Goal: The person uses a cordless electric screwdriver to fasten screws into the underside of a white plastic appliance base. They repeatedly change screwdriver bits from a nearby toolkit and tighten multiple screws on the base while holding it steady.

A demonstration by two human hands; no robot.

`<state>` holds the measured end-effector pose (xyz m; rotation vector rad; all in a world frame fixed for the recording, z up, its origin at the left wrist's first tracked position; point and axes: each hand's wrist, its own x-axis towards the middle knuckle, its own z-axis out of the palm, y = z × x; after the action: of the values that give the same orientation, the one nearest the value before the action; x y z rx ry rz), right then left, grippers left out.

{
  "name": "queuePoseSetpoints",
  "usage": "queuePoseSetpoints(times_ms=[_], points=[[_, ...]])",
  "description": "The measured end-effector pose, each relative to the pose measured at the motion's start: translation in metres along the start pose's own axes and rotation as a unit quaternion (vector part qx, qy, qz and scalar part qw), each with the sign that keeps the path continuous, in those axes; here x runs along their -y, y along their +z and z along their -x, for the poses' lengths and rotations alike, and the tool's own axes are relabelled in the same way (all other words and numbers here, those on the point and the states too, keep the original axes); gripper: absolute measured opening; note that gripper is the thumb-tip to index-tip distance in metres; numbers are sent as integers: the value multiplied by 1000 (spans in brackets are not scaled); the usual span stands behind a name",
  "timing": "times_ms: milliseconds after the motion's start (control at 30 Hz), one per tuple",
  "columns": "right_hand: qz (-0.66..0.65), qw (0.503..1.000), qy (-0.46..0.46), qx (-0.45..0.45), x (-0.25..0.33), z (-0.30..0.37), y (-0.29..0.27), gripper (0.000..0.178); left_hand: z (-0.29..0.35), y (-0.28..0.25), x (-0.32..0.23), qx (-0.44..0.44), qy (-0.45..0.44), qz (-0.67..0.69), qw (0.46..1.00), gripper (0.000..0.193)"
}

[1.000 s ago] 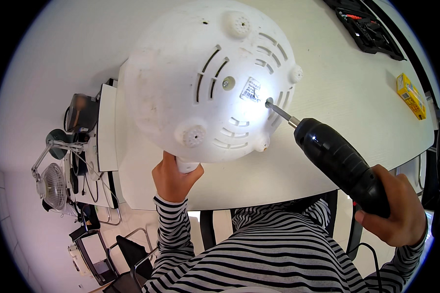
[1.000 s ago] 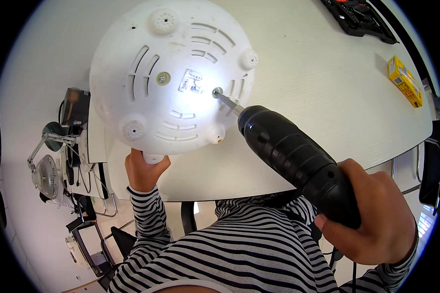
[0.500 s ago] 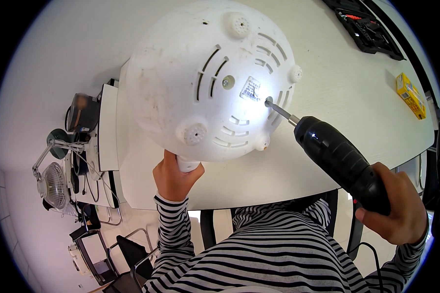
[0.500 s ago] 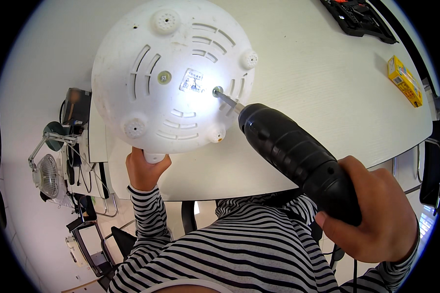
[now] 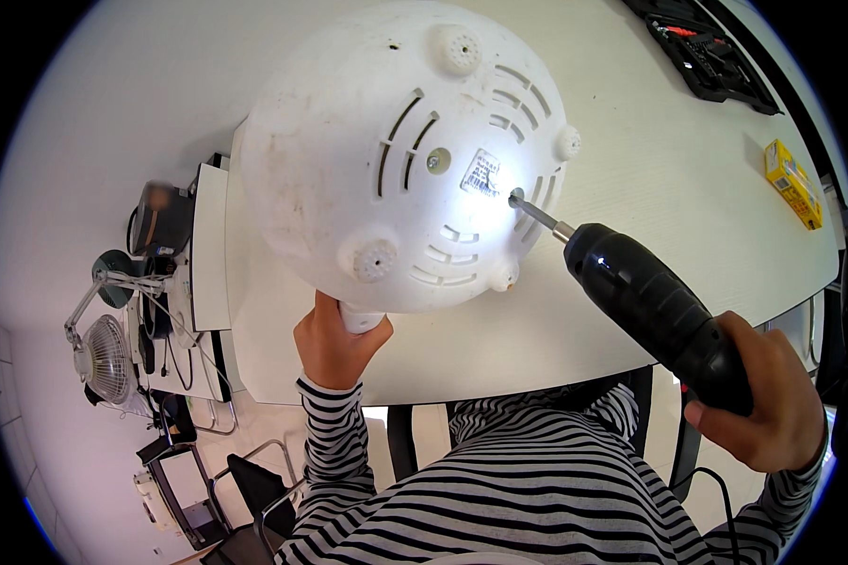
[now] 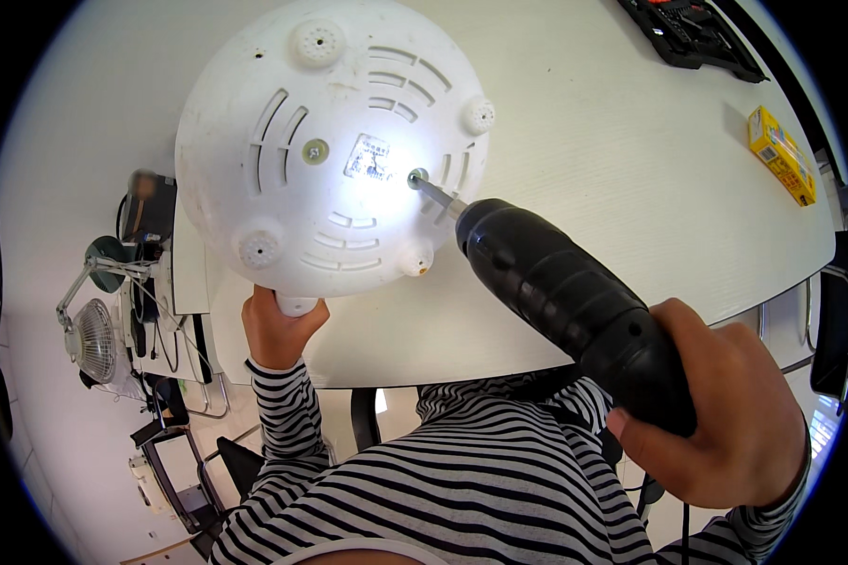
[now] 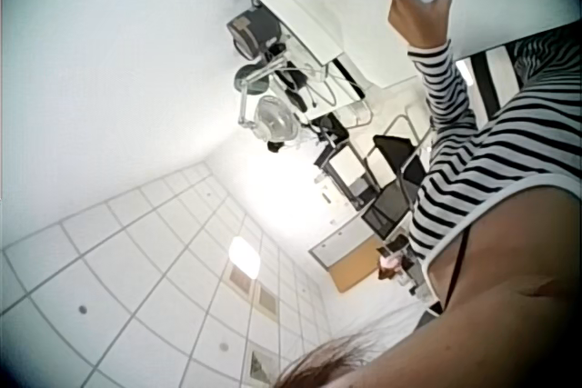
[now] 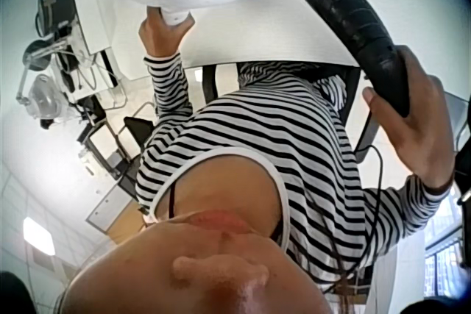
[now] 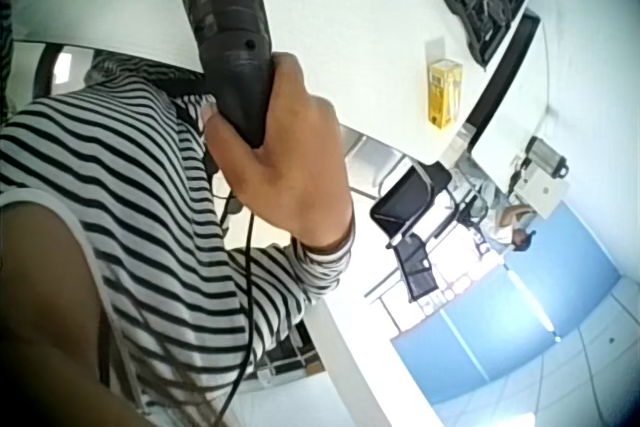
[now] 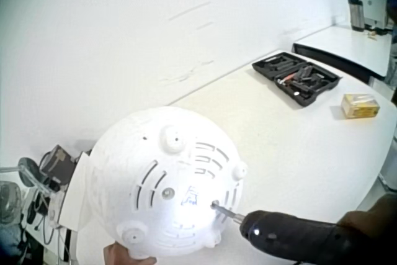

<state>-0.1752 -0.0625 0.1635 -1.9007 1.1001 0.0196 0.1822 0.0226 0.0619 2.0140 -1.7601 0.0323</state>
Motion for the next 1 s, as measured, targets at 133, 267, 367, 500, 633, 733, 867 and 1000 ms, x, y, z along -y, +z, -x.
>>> queuePoseSetpoints(times_ms=[133,267,367,500,633,733,867,1000], points=[[4,1000,-2,-2,1,0,-1,42,0,0,1,-1,6,-5,1000,59],[7,1000,10,12,5,0,-3,43,0,0,0,0,4,-11,1000,58],[4,1000,9,7,4,0,-3,42,0,0,2,0,11,-11,1000,59],[-24,999,19,12,2,-1,-2,42,0,0,1,5,4,-11,1000,59],[11,1000,-9,11,3,-1,-3,42,0,0,2,3,5,-9,1000,59],[-2,1000,21,17,8,-2,-4,42,0,0,2,4,2,-6,1000,59],[-7,1000,21,14,7,-2,-3,42,0,1,3,6,-3,-5,1000,59],[3,1000,16,14,8,-2,-3,43,1,2,4,-1,9,-8,1000,59]])
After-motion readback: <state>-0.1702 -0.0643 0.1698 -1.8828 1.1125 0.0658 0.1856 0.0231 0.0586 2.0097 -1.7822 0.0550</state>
